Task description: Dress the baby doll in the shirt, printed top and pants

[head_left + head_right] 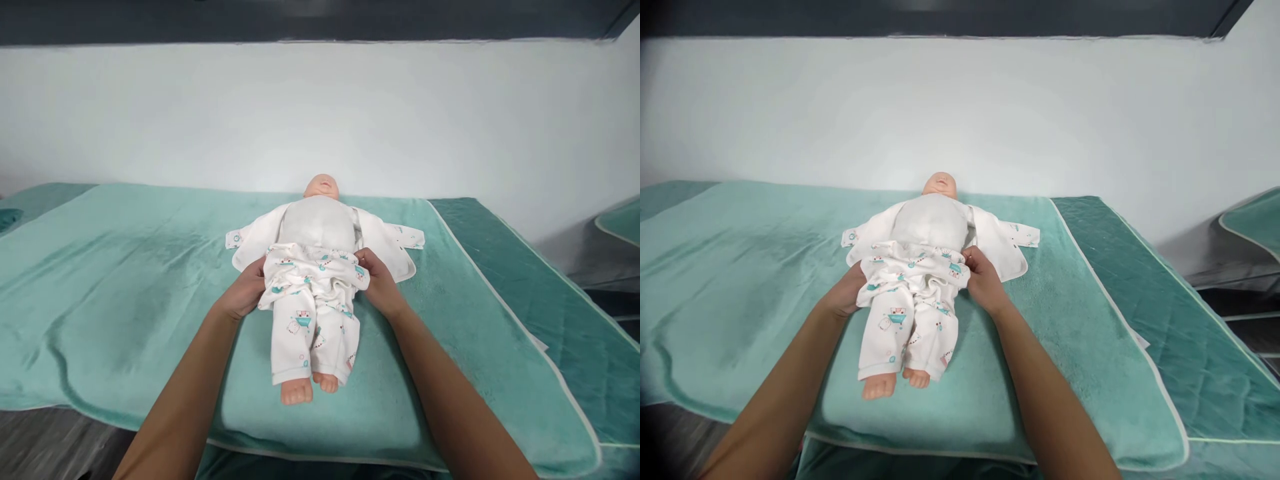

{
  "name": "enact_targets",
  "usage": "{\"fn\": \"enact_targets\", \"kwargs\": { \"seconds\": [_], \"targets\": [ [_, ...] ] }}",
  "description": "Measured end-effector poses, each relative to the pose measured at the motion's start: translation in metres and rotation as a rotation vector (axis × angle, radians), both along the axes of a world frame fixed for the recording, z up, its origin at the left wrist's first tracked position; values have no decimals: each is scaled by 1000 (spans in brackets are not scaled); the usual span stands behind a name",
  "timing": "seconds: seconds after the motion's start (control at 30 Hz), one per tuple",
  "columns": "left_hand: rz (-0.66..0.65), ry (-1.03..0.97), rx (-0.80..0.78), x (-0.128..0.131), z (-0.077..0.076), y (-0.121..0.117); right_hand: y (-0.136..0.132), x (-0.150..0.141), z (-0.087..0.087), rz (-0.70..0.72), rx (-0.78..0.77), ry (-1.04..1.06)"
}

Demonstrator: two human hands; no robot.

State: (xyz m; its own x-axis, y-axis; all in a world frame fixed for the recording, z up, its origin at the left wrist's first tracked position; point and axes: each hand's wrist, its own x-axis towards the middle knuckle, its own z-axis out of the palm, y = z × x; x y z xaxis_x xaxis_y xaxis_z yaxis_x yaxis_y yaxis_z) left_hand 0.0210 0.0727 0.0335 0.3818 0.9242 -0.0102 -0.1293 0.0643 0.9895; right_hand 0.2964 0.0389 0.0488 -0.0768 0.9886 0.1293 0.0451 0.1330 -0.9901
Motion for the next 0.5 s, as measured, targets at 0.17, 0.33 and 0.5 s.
{"fn": "enact_targets", "kwargs": {
  "seconds": [0.17, 0.33, 0.5],
  "targets": [
    [29, 88, 106, 6, 2, -3, 2, 0, 2, 3, -9, -63],
    [82, 67, 195, 13, 8, -7, 5, 0, 2, 93, -69, -37],
    [47, -23, -8, 15, 6, -6, 7, 0, 0, 155, -97, 9]
  ]
}}
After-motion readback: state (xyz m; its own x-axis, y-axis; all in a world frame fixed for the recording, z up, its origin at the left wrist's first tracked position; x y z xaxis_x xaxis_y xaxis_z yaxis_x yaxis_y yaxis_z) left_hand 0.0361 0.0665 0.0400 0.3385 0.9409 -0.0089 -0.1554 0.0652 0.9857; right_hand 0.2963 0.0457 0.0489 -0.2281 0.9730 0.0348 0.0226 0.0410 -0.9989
